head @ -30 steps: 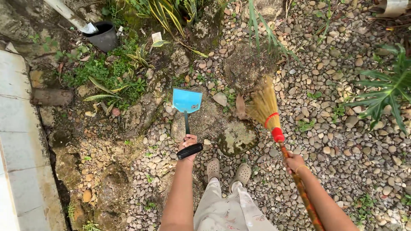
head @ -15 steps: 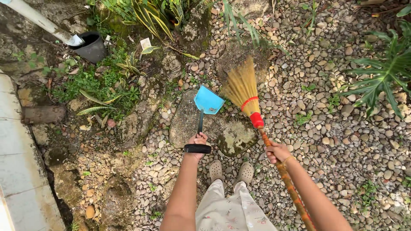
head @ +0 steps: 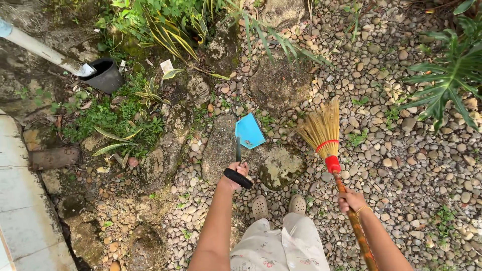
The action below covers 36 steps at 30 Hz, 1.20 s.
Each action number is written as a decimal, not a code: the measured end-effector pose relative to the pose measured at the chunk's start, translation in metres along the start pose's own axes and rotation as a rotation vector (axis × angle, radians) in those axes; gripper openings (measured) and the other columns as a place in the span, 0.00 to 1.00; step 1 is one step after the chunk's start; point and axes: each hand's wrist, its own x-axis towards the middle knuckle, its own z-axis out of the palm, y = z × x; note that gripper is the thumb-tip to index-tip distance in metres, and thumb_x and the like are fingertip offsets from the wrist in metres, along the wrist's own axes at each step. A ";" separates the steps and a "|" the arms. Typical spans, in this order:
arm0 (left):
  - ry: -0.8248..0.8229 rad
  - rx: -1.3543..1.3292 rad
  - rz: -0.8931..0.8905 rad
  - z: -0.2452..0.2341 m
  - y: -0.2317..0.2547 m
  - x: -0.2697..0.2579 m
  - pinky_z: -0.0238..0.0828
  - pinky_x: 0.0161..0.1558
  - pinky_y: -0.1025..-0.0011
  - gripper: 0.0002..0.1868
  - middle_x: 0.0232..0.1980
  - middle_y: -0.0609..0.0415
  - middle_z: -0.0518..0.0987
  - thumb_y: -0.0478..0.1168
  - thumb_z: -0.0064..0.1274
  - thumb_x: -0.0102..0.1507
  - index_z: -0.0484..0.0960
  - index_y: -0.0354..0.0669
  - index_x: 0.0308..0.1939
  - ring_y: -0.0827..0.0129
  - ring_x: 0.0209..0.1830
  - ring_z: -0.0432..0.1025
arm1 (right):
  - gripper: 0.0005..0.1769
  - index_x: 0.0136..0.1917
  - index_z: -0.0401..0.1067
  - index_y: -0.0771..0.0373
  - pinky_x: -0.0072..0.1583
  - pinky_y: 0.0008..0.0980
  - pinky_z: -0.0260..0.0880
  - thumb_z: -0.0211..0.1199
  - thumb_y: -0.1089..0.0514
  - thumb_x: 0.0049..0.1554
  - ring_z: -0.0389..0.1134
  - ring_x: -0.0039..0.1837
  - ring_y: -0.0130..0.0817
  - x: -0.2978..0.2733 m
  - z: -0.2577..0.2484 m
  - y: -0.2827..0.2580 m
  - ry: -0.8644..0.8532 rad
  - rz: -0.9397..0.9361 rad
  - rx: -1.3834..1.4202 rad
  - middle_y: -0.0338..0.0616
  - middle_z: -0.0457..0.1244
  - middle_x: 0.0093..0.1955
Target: Sweeping dried leaves and debris from a pebble-covered garden area using a broom and dustpan.
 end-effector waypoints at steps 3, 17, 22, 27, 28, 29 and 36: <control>0.054 0.006 0.025 0.043 -0.016 -0.033 0.67 0.17 0.82 0.19 0.38 0.50 0.76 0.47 0.39 0.72 0.66 0.38 0.31 0.79 0.17 0.64 | 0.18 0.55 0.66 0.53 0.27 0.26 0.44 0.55 0.69 0.54 0.46 0.25 0.23 -0.064 0.005 -0.024 0.004 -0.075 0.103 0.35 0.52 0.28; -0.160 -0.073 -0.185 0.123 -0.027 0.078 0.72 0.21 0.79 0.29 0.29 0.58 0.74 0.48 0.48 0.71 0.71 0.28 0.68 0.75 0.19 0.69 | 0.21 0.62 0.73 0.70 0.32 0.41 0.68 0.60 0.64 0.54 0.69 0.28 0.45 -0.023 -0.100 -0.240 0.533 -0.473 -0.910 0.58 0.68 0.31; 0.048 -0.004 0.202 0.192 -0.055 0.044 0.73 0.22 0.79 0.29 0.65 0.28 0.72 0.60 0.52 0.65 0.72 0.61 0.69 0.70 0.27 0.71 | 0.24 0.65 0.69 0.63 0.41 0.49 0.79 0.62 0.59 0.56 0.76 0.42 0.53 -0.038 -0.092 -0.322 0.658 -0.335 -0.983 0.60 0.70 0.49; -0.021 0.188 0.275 0.251 -0.070 -0.041 0.84 0.33 0.66 0.56 0.76 0.23 0.57 0.85 0.31 0.54 0.73 0.49 0.68 0.32 0.54 0.76 | 0.23 0.62 0.75 0.63 0.63 0.52 0.72 0.62 0.57 0.53 0.72 0.61 0.61 0.080 -0.165 -0.377 0.715 -0.442 -1.369 0.65 0.70 0.57; -0.022 0.178 0.280 0.254 -0.067 -0.047 0.84 0.33 0.66 0.56 0.76 0.23 0.57 0.85 0.31 0.54 0.73 0.49 0.68 0.32 0.54 0.76 | 0.23 0.62 0.75 0.63 0.63 0.52 0.72 0.62 0.57 0.53 0.72 0.61 0.61 0.088 -0.164 -0.387 0.710 -0.447 -1.379 0.65 0.70 0.57; 0.028 0.212 0.331 0.257 -0.065 -0.055 0.84 0.33 0.65 0.60 0.76 0.22 0.56 0.88 0.26 0.52 0.74 0.47 0.68 0.27 0.57 0.72 | 0.24 0.62 0.75 0.63 0.62 0.52 0.71 0.63 0.57 0.53 0.71 0.61 0.61 0.094 -0.163 -0.397 0.715 -0.454 -1.359 0.65 0.70 0.57; 0.424 0.345 0.888 0.266 -0.056 -0.070 0.81 0.29 0.49 0.46 0.68 0.28 0.63 0.79 0.30 0.60 0.74 0.41 0.55 0.41 0.53 0.72 | 0.21 0.62 0.74 0.70 0.37 0.44 0.68 0.66 0.62 0.56 0.66 0.34 0.44 0.134 -0.143 -0.463 0.377 -0.443 -0.745 0.54 0.65 0.38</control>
